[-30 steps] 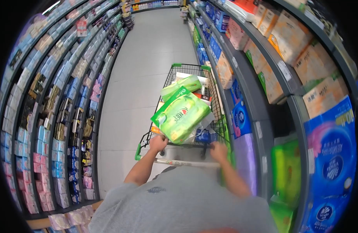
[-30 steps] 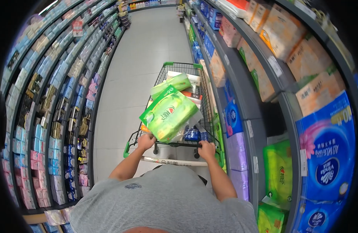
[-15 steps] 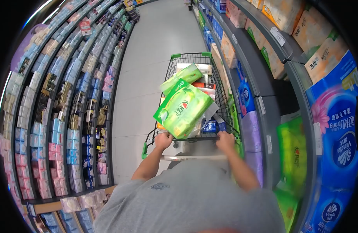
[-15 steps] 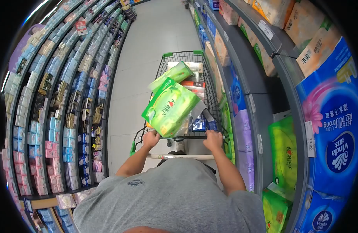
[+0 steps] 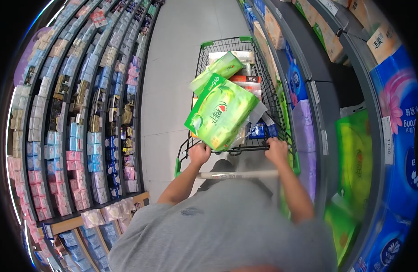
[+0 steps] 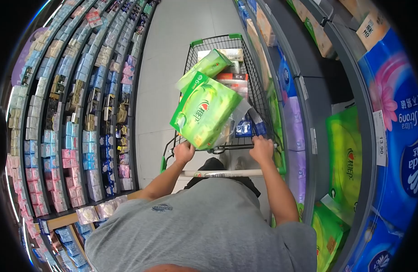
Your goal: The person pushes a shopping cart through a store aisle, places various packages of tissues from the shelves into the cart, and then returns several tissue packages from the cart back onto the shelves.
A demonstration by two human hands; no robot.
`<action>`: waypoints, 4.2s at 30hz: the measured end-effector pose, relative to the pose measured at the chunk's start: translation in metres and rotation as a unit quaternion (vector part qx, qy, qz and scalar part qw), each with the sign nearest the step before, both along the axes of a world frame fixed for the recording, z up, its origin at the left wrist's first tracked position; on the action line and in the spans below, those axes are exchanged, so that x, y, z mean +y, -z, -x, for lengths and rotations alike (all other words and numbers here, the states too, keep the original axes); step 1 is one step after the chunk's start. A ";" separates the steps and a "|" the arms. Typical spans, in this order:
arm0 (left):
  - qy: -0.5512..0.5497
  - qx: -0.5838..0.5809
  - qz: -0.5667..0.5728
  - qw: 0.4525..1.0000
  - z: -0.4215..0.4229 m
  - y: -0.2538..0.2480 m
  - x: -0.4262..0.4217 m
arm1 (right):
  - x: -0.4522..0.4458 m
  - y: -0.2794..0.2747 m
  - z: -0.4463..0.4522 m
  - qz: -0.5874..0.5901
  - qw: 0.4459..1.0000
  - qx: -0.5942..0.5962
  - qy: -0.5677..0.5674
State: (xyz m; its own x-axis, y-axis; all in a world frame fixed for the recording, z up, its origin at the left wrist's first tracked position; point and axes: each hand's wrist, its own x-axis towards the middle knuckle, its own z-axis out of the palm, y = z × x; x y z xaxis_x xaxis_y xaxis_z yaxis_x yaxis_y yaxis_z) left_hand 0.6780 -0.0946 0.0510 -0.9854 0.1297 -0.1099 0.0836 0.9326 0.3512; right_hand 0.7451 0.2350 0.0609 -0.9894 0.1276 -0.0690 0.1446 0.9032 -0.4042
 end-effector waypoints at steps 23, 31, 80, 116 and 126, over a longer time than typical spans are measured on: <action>-0.002 0.031 -0.016 0.999 -0.067 0.004 0.009 | -0.055 -0.014 0.003 0.609 0.715 -0.249 0.235; -0.006 0.034 -0.017 0.999 -0.083 0.011 0.014 | -0.064 -0.002 -0.011 0.648 0.669 -0.235 0.278; 0.003 -0.078 -0.024 0.997 -0.192 0.021 0.010 | -0.034 -0.401 -0.212 0.319 0.935 0.154 0.021; 0.064 -0.080 -0.035 0.994 -0.176 0.046 -0.005 | -0.021 -0.541 -0.613 -0.481 0.471 0.653 0.347; 0.129 -0.058 -0.079 0.987 -0.175 0.045 -0.014 | 0.057 -0.525 -0.659 -0.743 0.360 0.535 0.175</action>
